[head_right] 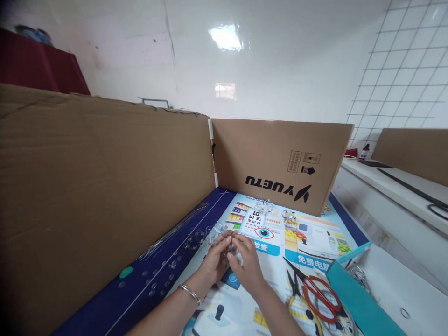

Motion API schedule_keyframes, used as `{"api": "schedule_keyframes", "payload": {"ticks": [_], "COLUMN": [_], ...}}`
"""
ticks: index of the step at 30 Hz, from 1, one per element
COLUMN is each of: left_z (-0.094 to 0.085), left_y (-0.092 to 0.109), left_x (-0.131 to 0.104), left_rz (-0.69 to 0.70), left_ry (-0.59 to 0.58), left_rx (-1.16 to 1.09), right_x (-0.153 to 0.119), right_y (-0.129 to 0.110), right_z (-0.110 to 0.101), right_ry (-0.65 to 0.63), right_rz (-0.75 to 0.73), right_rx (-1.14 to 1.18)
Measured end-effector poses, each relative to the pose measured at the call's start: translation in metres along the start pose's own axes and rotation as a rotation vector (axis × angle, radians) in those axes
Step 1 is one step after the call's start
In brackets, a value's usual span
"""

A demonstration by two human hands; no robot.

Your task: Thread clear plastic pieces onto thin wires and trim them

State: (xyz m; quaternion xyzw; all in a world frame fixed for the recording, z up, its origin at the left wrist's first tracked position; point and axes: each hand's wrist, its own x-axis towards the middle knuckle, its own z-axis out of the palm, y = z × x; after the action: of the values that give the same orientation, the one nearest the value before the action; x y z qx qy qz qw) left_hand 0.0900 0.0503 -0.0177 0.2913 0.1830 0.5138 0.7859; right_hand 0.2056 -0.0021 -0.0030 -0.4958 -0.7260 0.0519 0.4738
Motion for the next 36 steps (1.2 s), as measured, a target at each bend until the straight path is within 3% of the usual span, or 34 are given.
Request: {"api": "schedule_keyframes", "payload": {"ticks": [3,6,12,15,18,23,26,29,34,36], "left_z": [-0.009,-0.02,-0.03,-0.027,-0.02,-0.008,-0.005,-0.004,-0.002,0.0], "left_y": [0.007,0.011,0.018,0.019,0.018,0.008,0.0,-0.005,-0.005,-0.003], "left_x": [0.008,0.016,0.023,0.022,0.019,0.013,0.012,0.011,0.009,0.009], "left_rz": [0.042,0.07,0.107,0.104,0.086,0.037,0.013,-0.004,-0.025,-0.032], "left_ry": [0.08,0.133,0.149,0.149,0.135,0.101,0.106,0.115,0.127,0.127], "left_rx": [-0.003,-0.004,-0.011,-0.026,-0.054,-0.105,-0.133,-0.16,-0.191,-0.203], "right_x": [-0.009,-0.015,-0.018,-0.019,-0.02,-0.021,-0.021,-0.018,-0.011,-0.011], "right_y": [0.01,0.018,0.018,0.018,0.02,0.024,0.023,0.018,0.011,0.013], "right_z": [0.009,0.015,0.022,0.024,0.028,0.035,0.038,0.035,0.027,0.027], "right_ry": [0.008,-0.064,-0.251,-0.28,-0.232,-0.073,-0.012,-0.001,0.157,0.137], "right_rz": [0.067,0.107,0.004,0.0,0.026,0.278,0.346,0.322,0.182,0.154], "right_rx": [-0.003,-0.046,-0.234,-0.3,-0.289,-0.121,-0.018,-0.005,-0.125,-0.12]}}
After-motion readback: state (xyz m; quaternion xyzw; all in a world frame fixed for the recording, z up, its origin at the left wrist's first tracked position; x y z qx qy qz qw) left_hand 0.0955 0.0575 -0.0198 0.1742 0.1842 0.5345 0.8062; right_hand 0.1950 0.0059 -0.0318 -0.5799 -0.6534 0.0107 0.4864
